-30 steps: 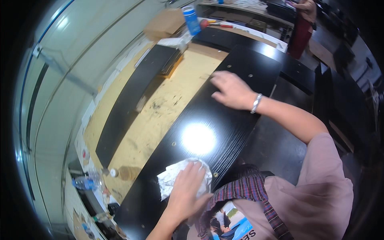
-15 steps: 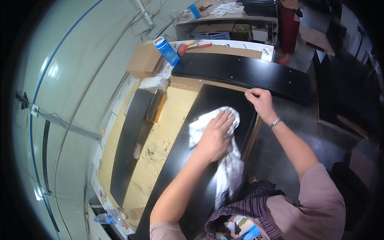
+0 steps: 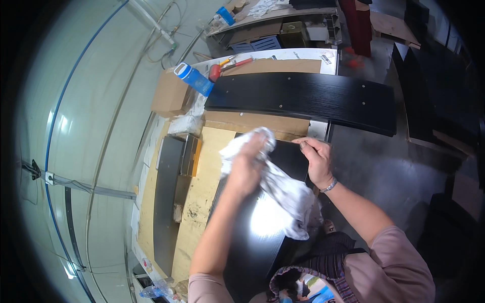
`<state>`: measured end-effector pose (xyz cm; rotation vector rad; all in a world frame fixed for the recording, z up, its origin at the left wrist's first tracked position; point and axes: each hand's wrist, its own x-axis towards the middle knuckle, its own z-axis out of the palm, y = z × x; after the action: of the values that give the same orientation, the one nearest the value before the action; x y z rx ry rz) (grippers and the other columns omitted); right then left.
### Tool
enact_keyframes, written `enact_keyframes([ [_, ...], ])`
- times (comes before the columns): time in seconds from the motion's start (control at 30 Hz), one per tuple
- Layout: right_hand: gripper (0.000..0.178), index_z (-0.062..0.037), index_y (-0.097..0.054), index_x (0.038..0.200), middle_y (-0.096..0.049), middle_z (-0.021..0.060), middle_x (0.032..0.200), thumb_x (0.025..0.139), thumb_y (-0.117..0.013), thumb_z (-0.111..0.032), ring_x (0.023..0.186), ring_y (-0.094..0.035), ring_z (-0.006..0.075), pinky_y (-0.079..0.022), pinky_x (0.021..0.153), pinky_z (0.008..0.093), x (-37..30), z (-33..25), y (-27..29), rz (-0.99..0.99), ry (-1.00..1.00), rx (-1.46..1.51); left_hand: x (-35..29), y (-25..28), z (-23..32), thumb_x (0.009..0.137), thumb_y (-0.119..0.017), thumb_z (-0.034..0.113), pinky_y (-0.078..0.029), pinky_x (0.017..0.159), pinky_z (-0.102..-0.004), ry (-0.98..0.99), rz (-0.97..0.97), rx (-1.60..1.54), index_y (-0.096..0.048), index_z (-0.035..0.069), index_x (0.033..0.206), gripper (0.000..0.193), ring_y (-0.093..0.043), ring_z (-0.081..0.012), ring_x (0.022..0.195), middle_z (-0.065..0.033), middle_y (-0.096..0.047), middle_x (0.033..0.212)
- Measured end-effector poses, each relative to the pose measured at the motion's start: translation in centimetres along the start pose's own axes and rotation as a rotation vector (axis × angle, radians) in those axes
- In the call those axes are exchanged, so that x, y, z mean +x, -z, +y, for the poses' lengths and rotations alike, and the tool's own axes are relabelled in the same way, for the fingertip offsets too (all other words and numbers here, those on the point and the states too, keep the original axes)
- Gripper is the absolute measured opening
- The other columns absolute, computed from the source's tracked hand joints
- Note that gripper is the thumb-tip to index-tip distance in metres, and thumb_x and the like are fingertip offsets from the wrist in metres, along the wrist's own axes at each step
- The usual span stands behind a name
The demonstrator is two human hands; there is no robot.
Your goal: The person wipes a black curved wooden panel with a white cloth, repeatedly applying liquid from a bottle and rubbing the surface. The person also uses a small metal scraper on the panel edges and continues wiping the surface throughout the clip.
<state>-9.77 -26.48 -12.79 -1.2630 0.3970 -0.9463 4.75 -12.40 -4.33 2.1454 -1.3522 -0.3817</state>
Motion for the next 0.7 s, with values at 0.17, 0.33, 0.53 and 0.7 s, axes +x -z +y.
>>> enact_keyframes([
  [0.17, 0.025, 0.0045, -0.075, 0.101, -0.058, -0.0021, 0.072, 0.099, -0.056, -0.012, 0.065, -0.044, 0.0046, -0.035, 0.059, 0.0233, 0.0, 0.4, -0.1, -0.018, 0.043, 0.013, 0.8, -0.3, 0.6, 0.082, -0.05, -0.014, -0.029, 0.123, -0.0381, 0.154, 0.17, 0.097, -0.057, -0.001, 0.142, 0.062, -0.042, -0.0349, 0.146, -0.027, -0.05, 0.151],
  [0.33, 0.025, 0.0072, -0.069, 0.099, -0.047, -0.0025, 0.063, 0.101, -0.054, -0.012, 0.059, -0.041, 0.0057, -0.032, 0.054, 0.0266, 0.0, 0.9, 0.1, 0.033, 0.077, 0.041, -0.4, -2.3, 4.2, 0.07, -0.06, -0.013, -0.034, 0.122, -0.0456, -0.183, -0.048, 0.077, -0.06, 0.001, 0.139, 0.07, -0.045, -0.0345, 0.145, -0.0186, -0.054, 0.15],
  [0.53, 0.025, 0.0053, -0.07, 0.098, -0.048, -0.0043, 0.065, 0.103, -0.053, -0.013, 0.06, -0.04, 0.0045, -0.032, 0.054, 0.0255, -0.5, 0.5, -0.5, 0.007, 0.05, 0.114, -0.4, -1.9, 2.4, 0.072, -0.056, -0.013, -0.034, 0.121, -0.0463, -0.115, 0.084, 0.101, -0.062, -0.001, 0.136, 0.066, -0.049, -0.0386, 0.14, -0.0242, -0.055, 0.146],
  [0.7, 0.02, 0.0037, -0.068, 0.097, -0.057, -0.0017, 0.071, 0.101, -0.058, -0.013, 0.065, -0.049, 0.0054, -0.04, 0.059, 0.0251, -0.2, 1.0, -0.1, 0.028, 0.05, 0.074, -1.1, -1.3, 4.0, 0.072, -0.057, -0.014, -0.035, 0.12, -0.0414, 0.001, -0.062, -0.056, -0.064, -0.003, 0.133, 0.063, -0.043, -0.0353, 0.147, -0.0222, -0.055, 0.148],
])
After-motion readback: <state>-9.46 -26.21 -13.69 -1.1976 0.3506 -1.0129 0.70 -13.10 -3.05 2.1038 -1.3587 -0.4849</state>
